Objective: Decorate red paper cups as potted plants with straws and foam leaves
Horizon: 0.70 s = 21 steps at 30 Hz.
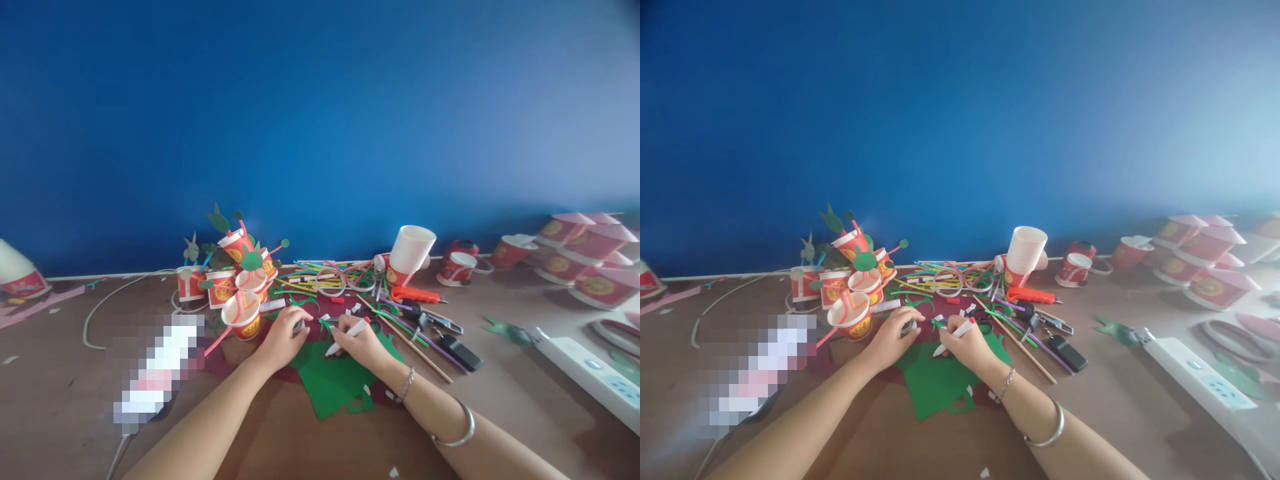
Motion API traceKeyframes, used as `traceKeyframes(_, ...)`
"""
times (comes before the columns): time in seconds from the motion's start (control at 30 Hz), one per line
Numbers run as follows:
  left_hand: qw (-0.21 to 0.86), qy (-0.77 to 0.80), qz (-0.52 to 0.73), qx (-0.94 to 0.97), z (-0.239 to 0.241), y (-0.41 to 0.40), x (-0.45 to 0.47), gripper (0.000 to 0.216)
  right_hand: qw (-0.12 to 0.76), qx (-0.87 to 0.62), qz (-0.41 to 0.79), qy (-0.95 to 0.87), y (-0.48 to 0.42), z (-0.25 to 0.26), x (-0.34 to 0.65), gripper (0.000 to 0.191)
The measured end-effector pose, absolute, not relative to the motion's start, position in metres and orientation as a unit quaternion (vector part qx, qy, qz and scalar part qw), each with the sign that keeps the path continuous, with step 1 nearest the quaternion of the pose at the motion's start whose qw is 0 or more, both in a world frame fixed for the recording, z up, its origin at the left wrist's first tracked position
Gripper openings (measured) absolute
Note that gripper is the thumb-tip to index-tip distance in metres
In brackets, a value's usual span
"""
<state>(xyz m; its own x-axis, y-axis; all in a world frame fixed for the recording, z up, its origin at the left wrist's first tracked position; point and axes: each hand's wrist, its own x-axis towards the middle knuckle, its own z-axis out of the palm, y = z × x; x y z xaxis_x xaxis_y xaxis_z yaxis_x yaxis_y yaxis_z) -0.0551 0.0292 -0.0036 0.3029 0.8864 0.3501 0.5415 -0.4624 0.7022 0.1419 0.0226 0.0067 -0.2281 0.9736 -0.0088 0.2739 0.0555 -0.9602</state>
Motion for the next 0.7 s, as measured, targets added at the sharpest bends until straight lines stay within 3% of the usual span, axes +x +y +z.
traceKeyframes(0.43,0.235,0.465,0.362,0.773,-0.0019,0.0283,-0.0551,0.016,0.347,-0.491,0.504,-0.620,0.0215,0.0066,0.1430,0.024)
traceKeyframes(0.7,0.235,0.463,0.365,0.773,-0.0029,0.0292,-0.0542,0.016,0.374,-0.500,0.452,-0.637,0.0216,0.0096,0.1419,0.026)
